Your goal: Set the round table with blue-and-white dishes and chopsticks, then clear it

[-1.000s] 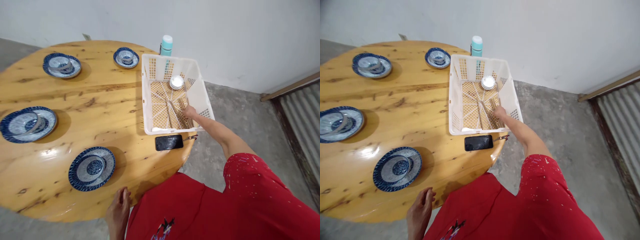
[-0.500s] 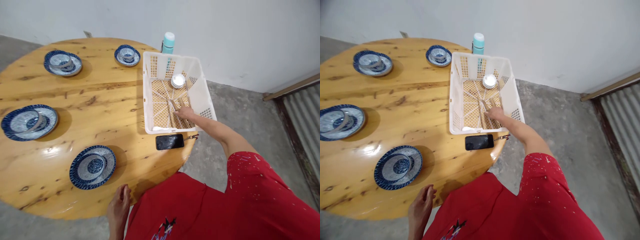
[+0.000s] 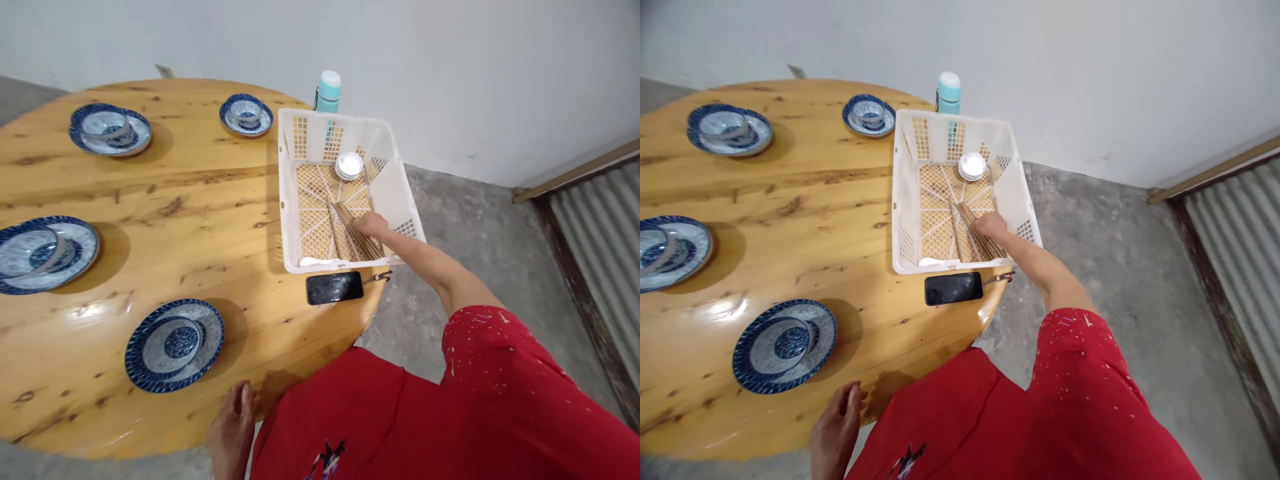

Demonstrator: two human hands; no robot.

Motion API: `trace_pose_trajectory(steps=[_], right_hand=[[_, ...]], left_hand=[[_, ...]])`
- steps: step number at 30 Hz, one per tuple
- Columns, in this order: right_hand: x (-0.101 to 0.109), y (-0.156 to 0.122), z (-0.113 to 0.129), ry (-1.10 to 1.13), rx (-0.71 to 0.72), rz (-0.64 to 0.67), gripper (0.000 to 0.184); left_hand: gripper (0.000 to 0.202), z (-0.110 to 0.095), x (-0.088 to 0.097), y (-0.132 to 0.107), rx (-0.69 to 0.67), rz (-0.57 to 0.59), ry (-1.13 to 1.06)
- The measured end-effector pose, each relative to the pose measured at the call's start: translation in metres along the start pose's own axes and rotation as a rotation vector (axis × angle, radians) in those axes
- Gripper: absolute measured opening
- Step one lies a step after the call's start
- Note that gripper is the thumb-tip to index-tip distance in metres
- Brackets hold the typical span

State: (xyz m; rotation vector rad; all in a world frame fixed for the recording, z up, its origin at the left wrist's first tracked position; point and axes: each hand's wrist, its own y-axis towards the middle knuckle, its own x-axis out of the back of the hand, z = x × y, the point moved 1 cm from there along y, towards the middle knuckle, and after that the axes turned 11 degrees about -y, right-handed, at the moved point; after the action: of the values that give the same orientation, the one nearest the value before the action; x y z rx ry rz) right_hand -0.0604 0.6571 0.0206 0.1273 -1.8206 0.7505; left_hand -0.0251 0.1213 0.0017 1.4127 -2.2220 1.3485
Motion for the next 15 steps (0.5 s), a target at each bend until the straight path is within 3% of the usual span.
trace_pose_trajectory(steps=[8, 11, 15], right_hand=[[0.002, 0.006, -0.009, 0.214, -0.078, -0.076, 0.05], [0.0, 0.008, -0.013, 0.11, -0.056, -0.156, 0.05], [-0.009, 0.006, -0.015, -0.071, 0.036, -0.113, 0.045]], left_hand=[[0.032, 0.006, -0.001, 0.001, 0.021, 0.018, 0.002], [0.033, 0.009, -0.003, 0.003, 0.012, 0.03, 0.016], [0.033, 0.009, -0.007, 0.004, -0.026, 0.028, -0.022]])
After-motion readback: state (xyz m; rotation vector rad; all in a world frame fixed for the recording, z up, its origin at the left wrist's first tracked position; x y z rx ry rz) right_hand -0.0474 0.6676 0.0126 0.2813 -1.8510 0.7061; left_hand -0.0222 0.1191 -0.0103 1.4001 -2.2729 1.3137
